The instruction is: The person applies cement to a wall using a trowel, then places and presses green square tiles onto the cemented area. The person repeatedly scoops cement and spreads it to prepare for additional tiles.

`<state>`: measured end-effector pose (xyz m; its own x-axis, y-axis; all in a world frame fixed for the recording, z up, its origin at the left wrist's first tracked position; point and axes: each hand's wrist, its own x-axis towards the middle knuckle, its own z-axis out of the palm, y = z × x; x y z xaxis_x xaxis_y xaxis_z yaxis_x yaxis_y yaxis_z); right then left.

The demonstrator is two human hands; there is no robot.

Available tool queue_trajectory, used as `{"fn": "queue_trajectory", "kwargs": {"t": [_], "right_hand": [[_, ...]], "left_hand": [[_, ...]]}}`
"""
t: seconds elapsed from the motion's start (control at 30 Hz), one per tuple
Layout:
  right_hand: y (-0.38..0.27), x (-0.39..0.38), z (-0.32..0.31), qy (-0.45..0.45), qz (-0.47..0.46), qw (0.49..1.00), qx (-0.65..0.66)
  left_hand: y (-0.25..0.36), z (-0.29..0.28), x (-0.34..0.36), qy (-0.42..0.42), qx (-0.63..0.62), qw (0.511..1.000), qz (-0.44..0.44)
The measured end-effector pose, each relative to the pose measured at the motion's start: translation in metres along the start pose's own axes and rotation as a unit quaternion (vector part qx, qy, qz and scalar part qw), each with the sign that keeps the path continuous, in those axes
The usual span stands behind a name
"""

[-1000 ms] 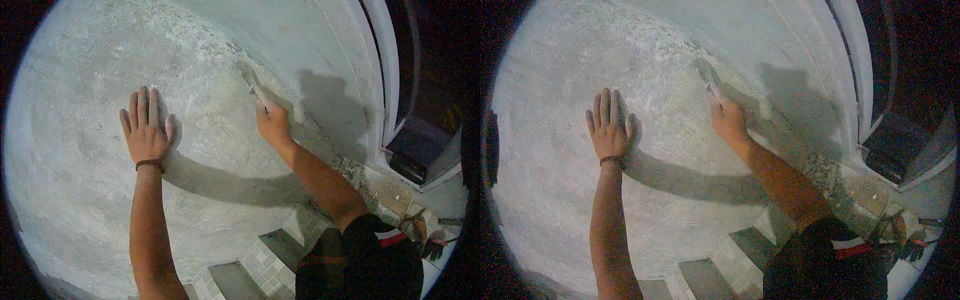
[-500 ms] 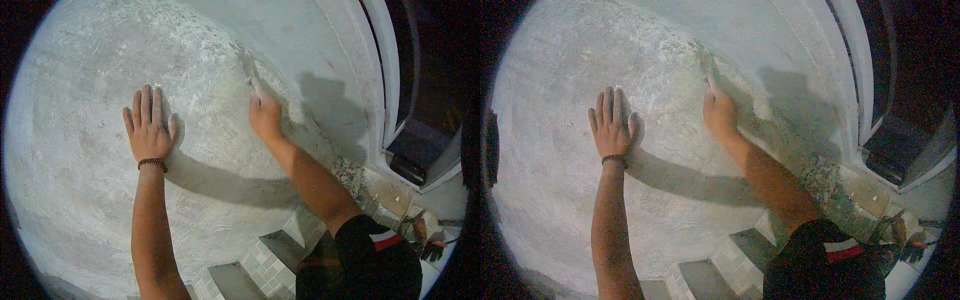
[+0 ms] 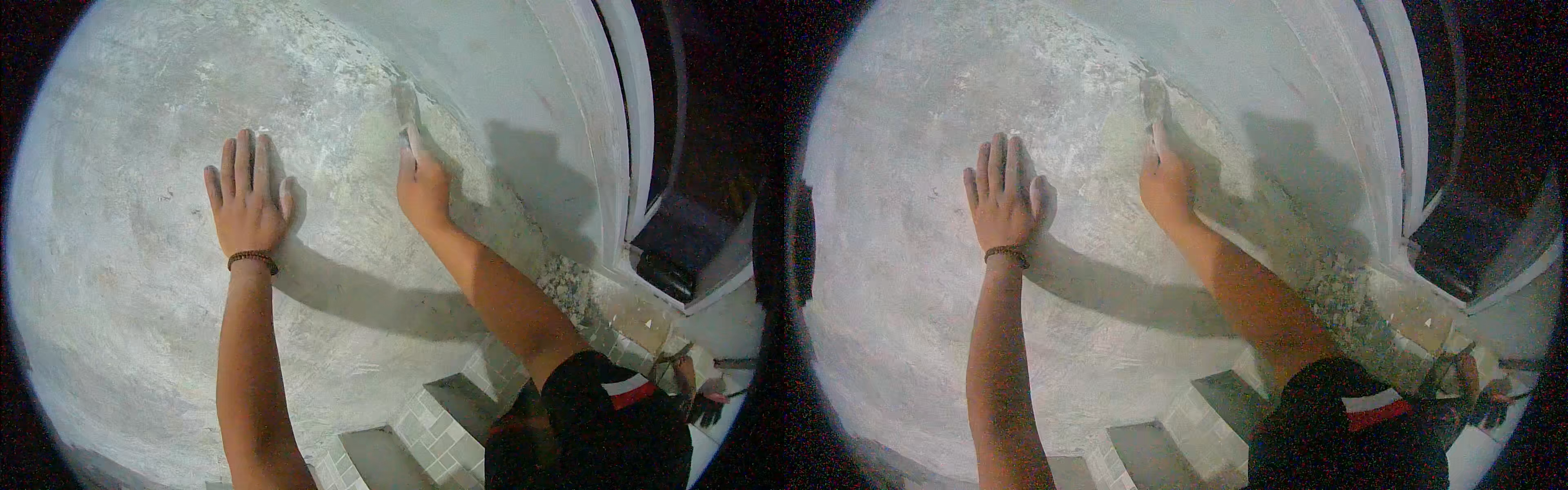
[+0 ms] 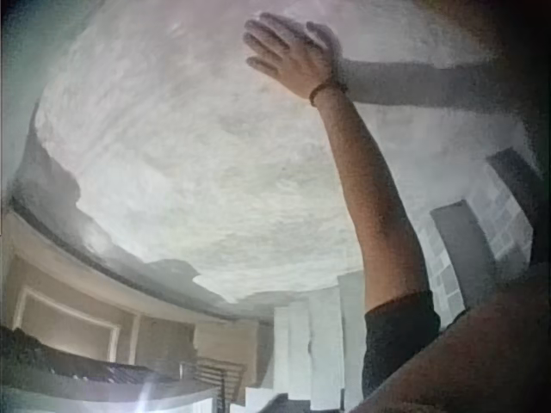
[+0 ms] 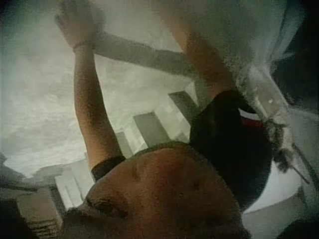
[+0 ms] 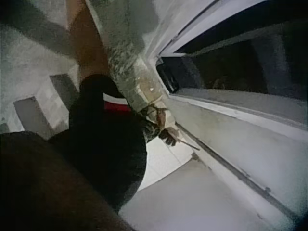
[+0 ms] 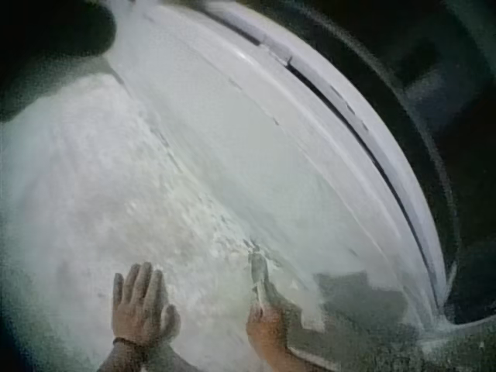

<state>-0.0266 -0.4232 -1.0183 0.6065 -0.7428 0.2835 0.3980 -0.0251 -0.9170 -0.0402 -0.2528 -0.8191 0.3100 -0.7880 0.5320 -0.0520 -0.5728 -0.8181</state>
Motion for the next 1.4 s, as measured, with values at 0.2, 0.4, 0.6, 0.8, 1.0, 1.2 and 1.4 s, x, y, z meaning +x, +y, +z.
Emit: {"fn": "queue_trajectory", "kwargs": {"t": [0.2,0.4,0.6,0.8,1.0,1.2,1.4], "right_hand": [[0.011,0.014,-0.001,-0.009,-0.021,0.997,-0.078],[0.019,-0.003,-0.027,0.016,-0.14,0.99,-0.011],[0.033,0.038,-0.054,-0.02,-0.141,0.984,-0.108],[0.057,0.059,-0.076,-0.034,-0.269,0.961,-0.06],[0.059,0.069,-0.086,-0.079,-0.199,0.972,-0.101],[0.061,0.068,-0.087,-0.025,-0.287,0.956,-0.059],[0.061,0.064,-0.098,-0.119,-0.153,0.972,-0.13]], "left_hand": [[0.001,-0.003,0.001,-0.025,0.019,0.999,-0.006],[0.002,-0.003,0.002,-0.01,0.011,1.0,-0.007],[0.002,-0.002,0.001,-0.009,0.009,1.0,0.002],[0.001,-0.001,0.001,-0.008,0.002,1.0,-0.006],[0.001,0.0,0.002,-0.005,0.015,1.0,-0.001],[-0.001,0.001,0.001,-0.001,0.006,1.0,-0.001],[0.0,0.0,0.001,-0.006,0.015,1.0,0.005]]}}
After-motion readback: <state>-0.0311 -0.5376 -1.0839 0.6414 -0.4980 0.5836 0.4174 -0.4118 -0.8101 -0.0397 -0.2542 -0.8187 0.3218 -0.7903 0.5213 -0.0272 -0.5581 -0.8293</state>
